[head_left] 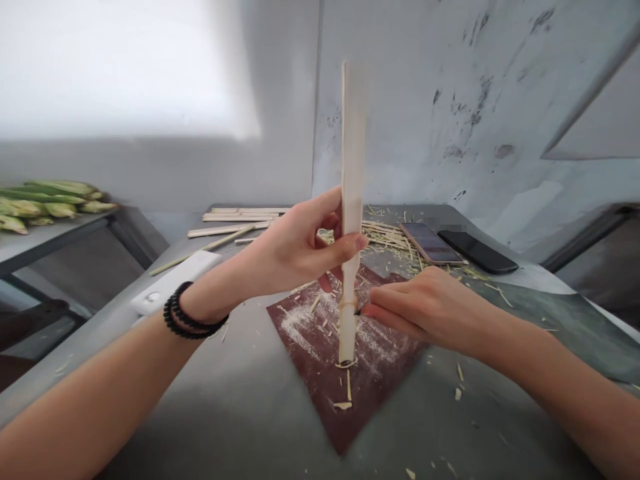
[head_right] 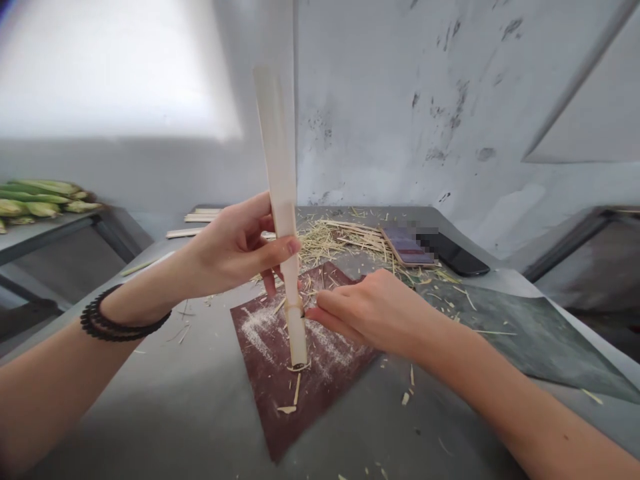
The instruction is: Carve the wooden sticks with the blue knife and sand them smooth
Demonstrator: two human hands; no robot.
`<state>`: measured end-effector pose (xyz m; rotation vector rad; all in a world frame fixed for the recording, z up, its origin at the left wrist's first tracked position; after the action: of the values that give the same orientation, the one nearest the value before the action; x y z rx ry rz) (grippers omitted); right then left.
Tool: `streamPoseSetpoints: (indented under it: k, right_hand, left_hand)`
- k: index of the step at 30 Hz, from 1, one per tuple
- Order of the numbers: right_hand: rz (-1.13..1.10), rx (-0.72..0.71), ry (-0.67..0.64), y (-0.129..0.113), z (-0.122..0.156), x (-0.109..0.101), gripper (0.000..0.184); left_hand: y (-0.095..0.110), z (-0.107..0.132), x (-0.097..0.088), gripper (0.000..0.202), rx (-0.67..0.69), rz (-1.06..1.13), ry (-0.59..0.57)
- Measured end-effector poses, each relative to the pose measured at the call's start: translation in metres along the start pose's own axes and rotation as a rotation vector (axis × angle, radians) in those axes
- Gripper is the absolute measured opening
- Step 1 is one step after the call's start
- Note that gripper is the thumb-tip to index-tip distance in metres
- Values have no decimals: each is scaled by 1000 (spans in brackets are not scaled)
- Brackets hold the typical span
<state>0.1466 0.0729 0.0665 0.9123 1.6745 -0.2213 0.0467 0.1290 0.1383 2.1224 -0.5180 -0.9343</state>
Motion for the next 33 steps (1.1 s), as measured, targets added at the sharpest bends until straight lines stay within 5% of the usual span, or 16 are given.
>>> streamPoseSetpoints:
  k: [16,22,33]
  right_hand:
    - [-65,-83,-115,-21,0,19,45]
    - [-80,22,23,1,-2,-2,44]
    - [-73,-3,-68,-5,0,14,45]
  left_hand:
    - [2,0,-1,13,8,-38,15]
    - [1,0,-1,13,8,-34,-1]
    - [1,-1,0,14,13,-24,0]
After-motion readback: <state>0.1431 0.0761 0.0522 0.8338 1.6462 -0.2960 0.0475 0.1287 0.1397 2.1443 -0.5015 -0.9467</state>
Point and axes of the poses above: each hand's wrist, its own z-axis away from the middle knuckle, its own x-axis out of the palm, y = z × x, the point moved 9 cm from there along -z, towards the middle knuckle, and after that the axes turned 8 degrees about z, right-handed, at the moved point
